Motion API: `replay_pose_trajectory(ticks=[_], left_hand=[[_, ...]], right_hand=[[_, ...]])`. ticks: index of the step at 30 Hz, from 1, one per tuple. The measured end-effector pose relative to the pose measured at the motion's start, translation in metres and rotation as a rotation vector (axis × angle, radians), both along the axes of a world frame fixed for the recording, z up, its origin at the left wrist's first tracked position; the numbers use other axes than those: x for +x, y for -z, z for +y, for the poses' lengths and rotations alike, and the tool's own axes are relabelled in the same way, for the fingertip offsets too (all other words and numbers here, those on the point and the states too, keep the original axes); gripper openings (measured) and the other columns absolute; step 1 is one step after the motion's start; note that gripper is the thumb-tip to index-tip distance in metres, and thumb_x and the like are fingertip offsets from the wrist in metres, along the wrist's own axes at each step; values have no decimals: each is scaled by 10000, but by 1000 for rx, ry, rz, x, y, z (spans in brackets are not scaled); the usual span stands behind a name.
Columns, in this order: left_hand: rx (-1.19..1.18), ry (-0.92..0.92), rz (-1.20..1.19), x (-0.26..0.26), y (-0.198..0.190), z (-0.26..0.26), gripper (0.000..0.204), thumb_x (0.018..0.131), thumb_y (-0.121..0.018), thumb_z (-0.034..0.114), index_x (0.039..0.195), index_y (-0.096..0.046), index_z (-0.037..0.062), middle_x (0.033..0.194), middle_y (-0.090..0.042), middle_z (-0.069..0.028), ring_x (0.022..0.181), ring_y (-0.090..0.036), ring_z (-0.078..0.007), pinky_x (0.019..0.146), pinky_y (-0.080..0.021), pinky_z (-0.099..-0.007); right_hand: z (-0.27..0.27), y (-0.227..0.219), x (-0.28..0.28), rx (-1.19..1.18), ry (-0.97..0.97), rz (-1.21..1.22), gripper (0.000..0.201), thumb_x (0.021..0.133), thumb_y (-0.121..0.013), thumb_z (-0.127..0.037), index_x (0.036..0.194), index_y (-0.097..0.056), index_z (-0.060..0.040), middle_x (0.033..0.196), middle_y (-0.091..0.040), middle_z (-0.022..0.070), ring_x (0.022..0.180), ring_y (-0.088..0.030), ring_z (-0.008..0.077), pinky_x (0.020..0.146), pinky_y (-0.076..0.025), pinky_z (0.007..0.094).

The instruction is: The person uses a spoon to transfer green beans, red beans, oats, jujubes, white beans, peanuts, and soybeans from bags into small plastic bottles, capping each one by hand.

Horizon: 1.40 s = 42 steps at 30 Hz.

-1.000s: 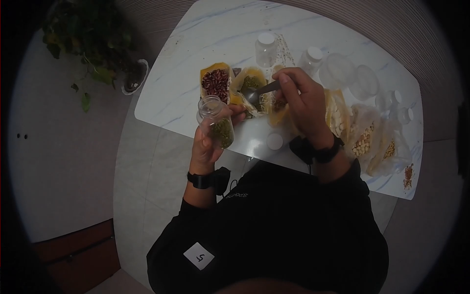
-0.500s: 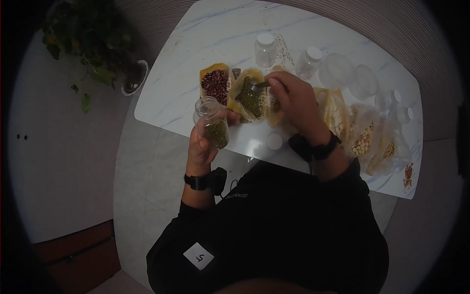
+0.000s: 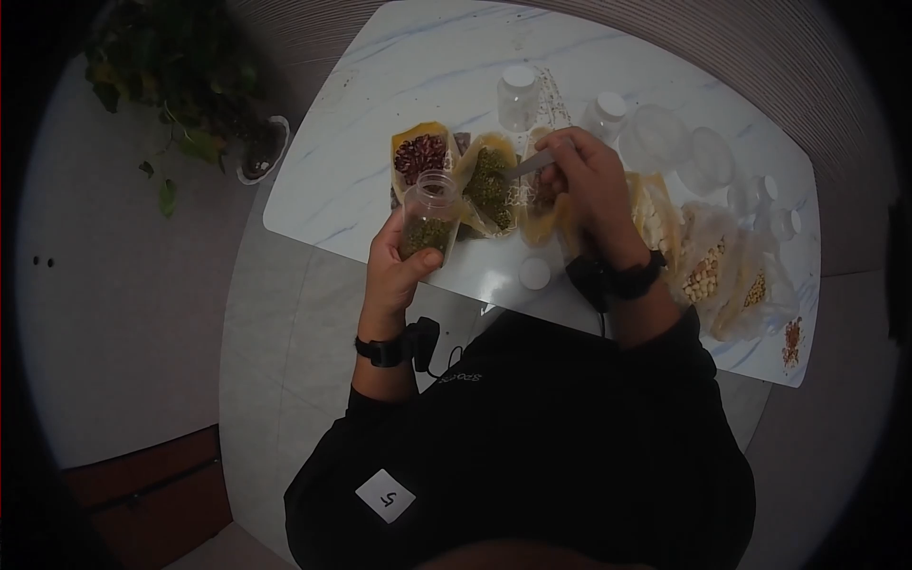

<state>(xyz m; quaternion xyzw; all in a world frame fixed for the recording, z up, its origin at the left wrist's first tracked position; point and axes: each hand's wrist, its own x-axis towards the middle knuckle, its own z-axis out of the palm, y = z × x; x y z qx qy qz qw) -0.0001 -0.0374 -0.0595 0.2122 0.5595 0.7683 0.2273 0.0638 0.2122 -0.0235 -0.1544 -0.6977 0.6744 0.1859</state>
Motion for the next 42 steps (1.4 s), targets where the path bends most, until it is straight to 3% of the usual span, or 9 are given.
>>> replay_pose_trajectory(ticks=[3,11,19,26,28,32,35,37,42], left_hand=[[-56,-16,4,-1,-1,-2,689,708,-834,209,1283,-525,-14,1172,-611,-65,1084,-569,-149,961,-431,-281],[-198,23,87,3,-19,10,564,724,-819,147,1218,-577,23,1130,-624,-42,1044,-574,-138,934,-438,-275],[-66,50,-56,-1,-10,10,599,714,-828,192,1229,-570,24,1121,-627,-37,1048,-571,-134,921,-443,-268],[56,81,-113,-3,-2,5,692,705,-843,238,1278,-530,9,1195,-606,-68,1094,-573,-160,950,-444,-285],[74,71,-113,-3,-1,6,712,704,-846,245,1288,-520,1,1211,-600,-77,1110,-572,-169,964,-442,-295],[60,17,18,-3,-3,10,842,717,-801,459,1318,-462,-24,1208,-591,-142,944,-617,-198,824,-501,-335],[78,29,45,-2,-3,11,848,728,-778,498,1323,-461,-17,1225,-584,-159,935,-607,-204,817,-489,-337],[73,32,52,-2,-2,11,853,732,-767,515,1326,-460,-15,1231,-581,-165,932,-603,-207,814,-484,-338],[82,-10,-9,-3,1,7,857,726,-788,474,1342,-449,-15,1230,-580,-148,974,-615,-215,843,-496,-347]], right_hand=[[3,-9,3,-86,66,95,218,975,-515,-209,970,-655,-43,676,-596,-7,597,-539,50,555,-436,207],[-14,-33,17,-168,32,308,227,999,-503,-213,1015,-645,-38,734,-615,8,666,-551,46,596,-433,194],[-21,-36,26,458,-134,509,141,913,-617,-104,1038,-661,-56,788,-633,66,669,-590,172,605,-460,272],[-18,-36,25,534,-135,597,148,894,-634,-81,1036,-664,-55,803,-638,85,701,-615,202,619,-475,301],[-23,-36,23,350,46,419,138,917,-607,-108,1022,-662,-38,821,-648,96,748,-637,210,637,-491,306],[-14,-21,10,534,46,199,173,950,-562,-123,1054,-656,-22,826,-639,84,754,-622,137,677,-487,267],[-14,-4,5,589,-65,156,180,951,-568,-150,1050,-661,-32,810,-643,73,722,-615,124,671,-487,257],[-17,0,3,570,-125,130,203,938,-565,-175,1019,-658,-14,849,-668,154,734,-653,280,705,-505,346],[-17,-3,2,349,-235,-55,220,946,-531,-184,1010,-650,-10,786,-672,120,717,-656,201,662,-499,309]])
